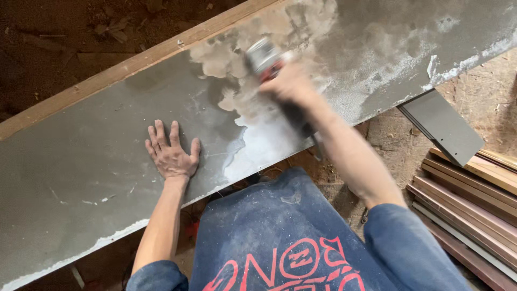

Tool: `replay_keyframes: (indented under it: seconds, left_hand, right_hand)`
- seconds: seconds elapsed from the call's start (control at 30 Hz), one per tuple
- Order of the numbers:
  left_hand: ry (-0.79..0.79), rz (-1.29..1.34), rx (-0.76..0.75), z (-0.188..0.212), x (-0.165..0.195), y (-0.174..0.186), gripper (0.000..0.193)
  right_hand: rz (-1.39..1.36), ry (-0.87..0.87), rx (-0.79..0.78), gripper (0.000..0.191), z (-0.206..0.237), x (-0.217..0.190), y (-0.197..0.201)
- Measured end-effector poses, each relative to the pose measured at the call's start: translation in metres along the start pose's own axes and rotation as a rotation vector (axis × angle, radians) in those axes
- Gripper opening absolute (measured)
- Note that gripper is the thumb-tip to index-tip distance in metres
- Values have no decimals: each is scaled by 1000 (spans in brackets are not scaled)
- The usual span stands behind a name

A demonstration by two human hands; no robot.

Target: The person uses an angle grinder to remove a white surface layer from a large gray concrete slab. The operator moves the grinder steadily across the slab, generating dust and exposing the darker substrate beneath.

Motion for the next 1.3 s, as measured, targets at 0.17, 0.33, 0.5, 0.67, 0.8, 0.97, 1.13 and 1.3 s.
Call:
replay_keyframes:
  seconds: [0.17, 0.33, 0.5, 0.67, 0.8, 0.97, 1.13, 1.3]
  left_hand:
    - [-3, -6, 0, -1, -6, -5, 79]
    - [-10, -8, 17, -3, -6, -8, 78]
    - [-7, 15, 26, -5, 1, -6, 78]
    - [-28, 26, 26, -9, 10, -7, 78]
    - [-16, 56, 10, -15, 19, -10, 77]
    - [-144, 141, -39, -12, 3, -3, 76]
    - [-182, 122, -120, 14, -65, 25, 78]
    - [-163, 87, -113, 18, -75, 24, 83]
  right_hand:
    - [260, 62, -99, 81, 37, -44, -72]
    - [42, 146, 0, 60, 40, -27, -52]
    - [-300, -206, 231, 59, 38, 37, 27]
    - [-395, -224, 435, 49, 43, 71, 60]
    - [-265, -133, 461, 60, 62, 48, -4]
    - [-34, -65, 313, 72, 104, 4, -90]
    - [-300, -407, 366, 61, 158, -8, -71]
    - [-385, -461, 375, 60, 193, -22, -105]
Point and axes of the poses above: each hand's wrist, its own z-axis away from the middle knuckle, its own y-axis out of the back of the hand, x = y × z, the point moved 2 cm from there along -z, towards the middle knuckle, and after that the axes turned 9 degrees about x, right-handed, at the moved point
